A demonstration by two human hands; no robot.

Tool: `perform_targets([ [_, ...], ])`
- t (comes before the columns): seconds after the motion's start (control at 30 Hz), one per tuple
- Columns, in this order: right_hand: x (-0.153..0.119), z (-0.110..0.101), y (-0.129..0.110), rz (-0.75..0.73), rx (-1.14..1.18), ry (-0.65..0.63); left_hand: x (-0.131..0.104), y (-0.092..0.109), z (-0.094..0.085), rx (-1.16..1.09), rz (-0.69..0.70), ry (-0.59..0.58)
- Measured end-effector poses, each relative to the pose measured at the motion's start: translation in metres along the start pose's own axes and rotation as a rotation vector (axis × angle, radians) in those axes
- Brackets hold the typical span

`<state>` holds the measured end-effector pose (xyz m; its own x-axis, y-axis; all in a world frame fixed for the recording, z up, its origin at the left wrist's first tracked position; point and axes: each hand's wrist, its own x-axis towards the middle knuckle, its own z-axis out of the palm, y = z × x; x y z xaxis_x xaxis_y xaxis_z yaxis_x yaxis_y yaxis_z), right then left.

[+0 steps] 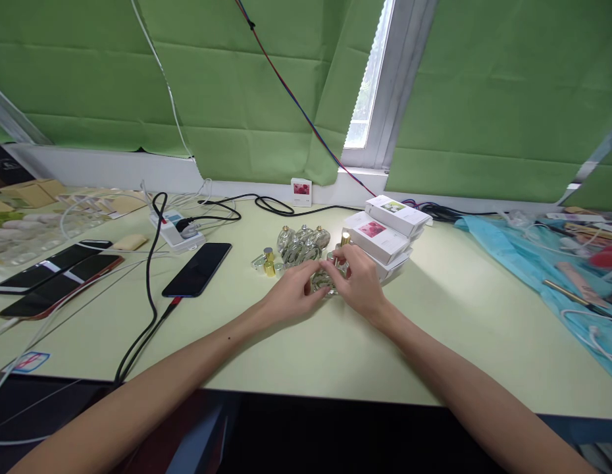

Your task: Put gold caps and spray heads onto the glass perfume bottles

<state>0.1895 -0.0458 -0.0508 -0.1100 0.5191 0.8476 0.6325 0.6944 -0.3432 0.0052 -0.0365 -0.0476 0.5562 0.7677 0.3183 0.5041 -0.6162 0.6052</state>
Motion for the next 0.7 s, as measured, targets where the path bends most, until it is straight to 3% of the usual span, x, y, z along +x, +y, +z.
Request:
perform_targets([
  [0.7,0.0003,-0.0004,0.0009,-0.006,0.007,-0.019,0.0003,-0.0018,-0.0003,0.015,0.007,-0.012],
])
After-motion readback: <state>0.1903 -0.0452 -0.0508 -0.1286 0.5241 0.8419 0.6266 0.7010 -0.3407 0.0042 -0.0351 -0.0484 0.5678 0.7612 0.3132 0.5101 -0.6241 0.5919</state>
